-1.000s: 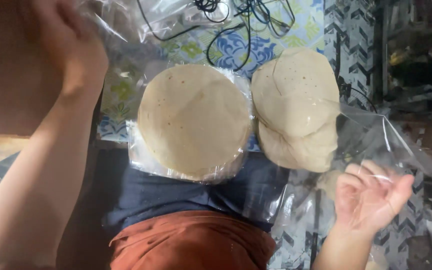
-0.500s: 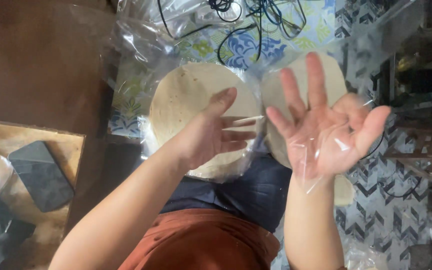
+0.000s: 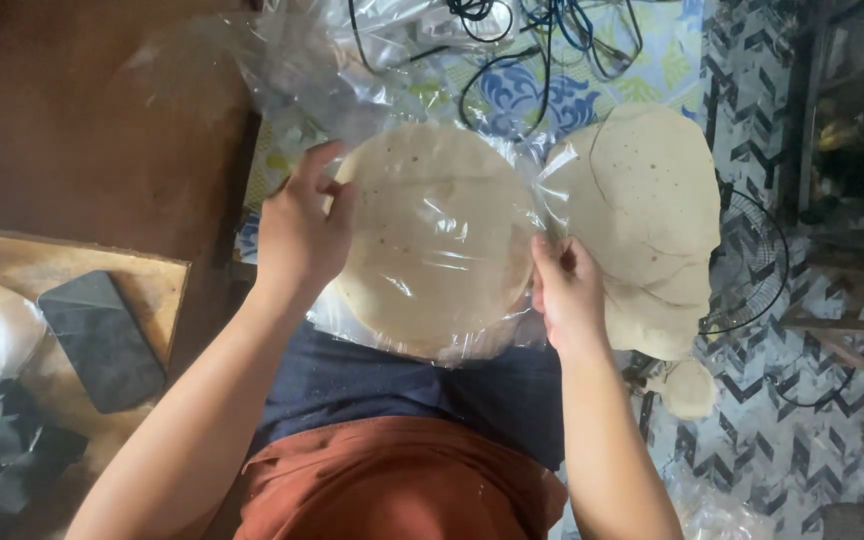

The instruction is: The person places tortillas one by one onto a stack and covers them with a plastic sheet, pressing down on the stack by hand. They repeat the process of adding tortillas from one pile to the other and smoothing the plastic wrap over them.

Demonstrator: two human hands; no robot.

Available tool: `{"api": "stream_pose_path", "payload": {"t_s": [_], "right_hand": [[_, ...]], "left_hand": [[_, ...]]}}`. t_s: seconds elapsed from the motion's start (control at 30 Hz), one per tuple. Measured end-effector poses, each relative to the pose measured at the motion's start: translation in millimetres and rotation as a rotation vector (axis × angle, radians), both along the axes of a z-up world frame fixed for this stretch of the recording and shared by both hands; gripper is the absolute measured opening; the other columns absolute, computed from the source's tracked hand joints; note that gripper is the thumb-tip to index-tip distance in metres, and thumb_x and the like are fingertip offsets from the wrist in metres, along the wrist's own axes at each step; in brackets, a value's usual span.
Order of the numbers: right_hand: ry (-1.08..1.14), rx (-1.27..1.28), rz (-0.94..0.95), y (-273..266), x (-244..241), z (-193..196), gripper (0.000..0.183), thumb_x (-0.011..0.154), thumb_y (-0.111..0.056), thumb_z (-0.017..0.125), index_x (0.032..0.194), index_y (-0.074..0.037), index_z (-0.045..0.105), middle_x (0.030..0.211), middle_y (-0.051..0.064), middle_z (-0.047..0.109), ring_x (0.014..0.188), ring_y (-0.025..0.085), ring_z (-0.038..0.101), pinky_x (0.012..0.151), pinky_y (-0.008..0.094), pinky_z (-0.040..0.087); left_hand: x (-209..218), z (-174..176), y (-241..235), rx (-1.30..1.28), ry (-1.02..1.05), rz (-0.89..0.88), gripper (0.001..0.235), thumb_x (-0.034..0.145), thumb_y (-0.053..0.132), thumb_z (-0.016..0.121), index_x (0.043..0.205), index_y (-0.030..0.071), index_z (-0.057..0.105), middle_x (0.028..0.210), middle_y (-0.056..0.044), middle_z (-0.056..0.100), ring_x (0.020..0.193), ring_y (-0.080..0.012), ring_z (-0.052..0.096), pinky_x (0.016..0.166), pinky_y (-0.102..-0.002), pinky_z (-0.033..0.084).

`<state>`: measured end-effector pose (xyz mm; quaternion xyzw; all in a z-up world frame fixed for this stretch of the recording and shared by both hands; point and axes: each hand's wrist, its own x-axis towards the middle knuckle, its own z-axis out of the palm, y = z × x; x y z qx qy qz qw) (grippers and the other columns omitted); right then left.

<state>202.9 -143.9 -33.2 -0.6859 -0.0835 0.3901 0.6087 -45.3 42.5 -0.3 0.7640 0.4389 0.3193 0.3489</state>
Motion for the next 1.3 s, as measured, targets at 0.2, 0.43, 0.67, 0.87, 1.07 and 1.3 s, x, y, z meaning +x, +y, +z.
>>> {"api": "stream_pose_path", "payload": {"t_s": [0.2, 0.43, 0.67, 0.87, 1.07, 1.3], "right_hand": [[-0.169, -0.083, 0.112, -4.5, -12.9, 0.6, 0.032, 0.095, -0.031, 0.073, 0.083, -0.013, 0.049, 0.059, -0.004, 0.048, 0.044, 0.005, 0.04, 0.038, 0.024, 0.026], [-0.472, -0.105, 0.183, -19.4, 19.4, -28.9, 0.031, 0.097, -0.031, 0.075, 0.099, -0.01, 0.054, 0.067, -0.003, 0.05, 0.055, 0.007, 0.044, 0.048, 0.024, 0.035], [-1.398, -0.328, 0.338, 5.2, 90.8, -0.9, 0.029, 0.091, -0.017, 0.079, 0.117, -0.009, 0.068, 0.101, 0.012, 0.065, 0.091, 0.028, 0.062, 0.073, 0.04, 0.051], [-1.442, -0.581, 0.413, 39.3, 164.6, -47.4, 0.025, 0.101, -0.031, 0.07, 0.122, -0.016, 0.071, 0.107, 0.004, 0.07, 0.121, 0.031, 0.06, 0.104, 0.047, 0.047], [-1.354, -0.748, 0.253, 90.9, 141.7, -27.3, 0.029, 0.088, -0.041, 0.076, 0.099, -0.014, 0.071, 0.115, 0.011, 0.062, 0.111, 0.042, 0.054, 0.086, 0.051, 0.05], [-1.42, -0.889, 0.219, 104.3, 153.6, -54.9, 0.037, 0.087, -0.034, 0.076, 0.109, -0.006, 0.066, 0.119, 0.014, 0.059, 0.108, 0.042, 0.056, 0.078, 0.05, 0.055]], "left_hand": [[-14.8, -18.3, -14.1, 0.067, 0.098, 0.053, 0.041, 0.098, 0.015, 0.07, 0.136, 0.008, 0.058, 0.098, -0.015, 0.07, 0.089, -0.036, 0.069, 0.078, -0.046, 0.054], [-28.4, -10.7, -15.8, 0.2, 0.258, 0.059, 0.044, 0.104, 0.023, 0.066, 0.143, 0.005, 0.055, 0.118, -0.019, 0.06, 0.104, -0.0395, 0.059, 0.089, -0.052, 0.048], [19.3, 40.3, -46.8, 0.466, 0.203, -0.159, 0.05, 0.099, 0.031, 0.069, 0.143, 0.01, 0.057, 0.132, -0.013, 0.057, 0.128, -0.0367, 0.051, 0.111, -0.055, 0.038], [53.2, 8.0, -57.8, 0.475, 0.266, -0.208, 0.056, 0.091, 0.048, 0.07, 0.138, 0.017, 0.062, 0.147, -0.018, 0.049, 0.139, -0.0416, 0.041, 0.114, -0.059, 0.031], [53.5, 4.9, -59.5, 0.452, 0.311, -0.202, 0.058, 0.09, 0.049, 0.067, 0.138, 0.017, 0.065, 0.148, -0.017, 0.049, 0.14, -0.0411, 0.041, 0.113, -0.058, 0.03], [55.4, 9.1, -58.4, 0.437, 0.307, -0.19, 0.056, 0.088, 0.049, 0.067, 0.135, 0.02, 0.065, 0.148, -0.015, 0.05, 0.139, -0.0385, 0.042, 0.111, -0.058, 0.03]]}}
